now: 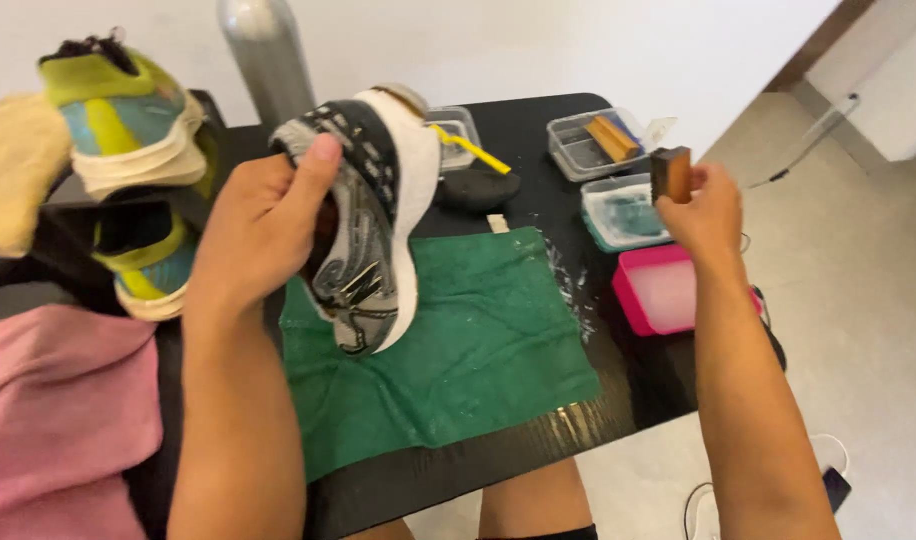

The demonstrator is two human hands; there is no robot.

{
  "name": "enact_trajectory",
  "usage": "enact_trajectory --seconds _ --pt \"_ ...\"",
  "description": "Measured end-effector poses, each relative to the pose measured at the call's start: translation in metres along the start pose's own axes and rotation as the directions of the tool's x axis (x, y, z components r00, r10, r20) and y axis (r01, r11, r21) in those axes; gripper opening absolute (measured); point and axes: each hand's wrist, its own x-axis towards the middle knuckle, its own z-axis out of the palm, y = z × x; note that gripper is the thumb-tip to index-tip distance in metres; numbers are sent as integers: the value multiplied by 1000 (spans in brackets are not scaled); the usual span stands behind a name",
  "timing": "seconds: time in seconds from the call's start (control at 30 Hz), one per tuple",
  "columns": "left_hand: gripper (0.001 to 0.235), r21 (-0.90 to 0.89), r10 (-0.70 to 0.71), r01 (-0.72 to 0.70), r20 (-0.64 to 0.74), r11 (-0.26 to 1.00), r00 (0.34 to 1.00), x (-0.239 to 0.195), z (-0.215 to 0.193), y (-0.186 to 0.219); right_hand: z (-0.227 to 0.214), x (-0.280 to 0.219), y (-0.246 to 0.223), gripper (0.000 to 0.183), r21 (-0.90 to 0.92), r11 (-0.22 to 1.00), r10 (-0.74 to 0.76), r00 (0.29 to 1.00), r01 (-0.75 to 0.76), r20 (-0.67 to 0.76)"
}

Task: The person cleans a white and black sneaker using a yellow brush and a brown sponge. They scrub the exterior mesh and sole, then remove the insole to clean it separately before placing it back inside the shoe.

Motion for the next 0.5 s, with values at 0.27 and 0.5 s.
enact_trajectory --seconds 0.27,0.5 --pt "62 -135 -1 -5 -42 991 999 6 0 -8 -16 -31 -72 39 214 969 126 992 -121 -10" --pt "61 -244 -41 19 -89 970 995 10 1 -12 -5 -87 -163 32 660 723 70 971 -206 226"
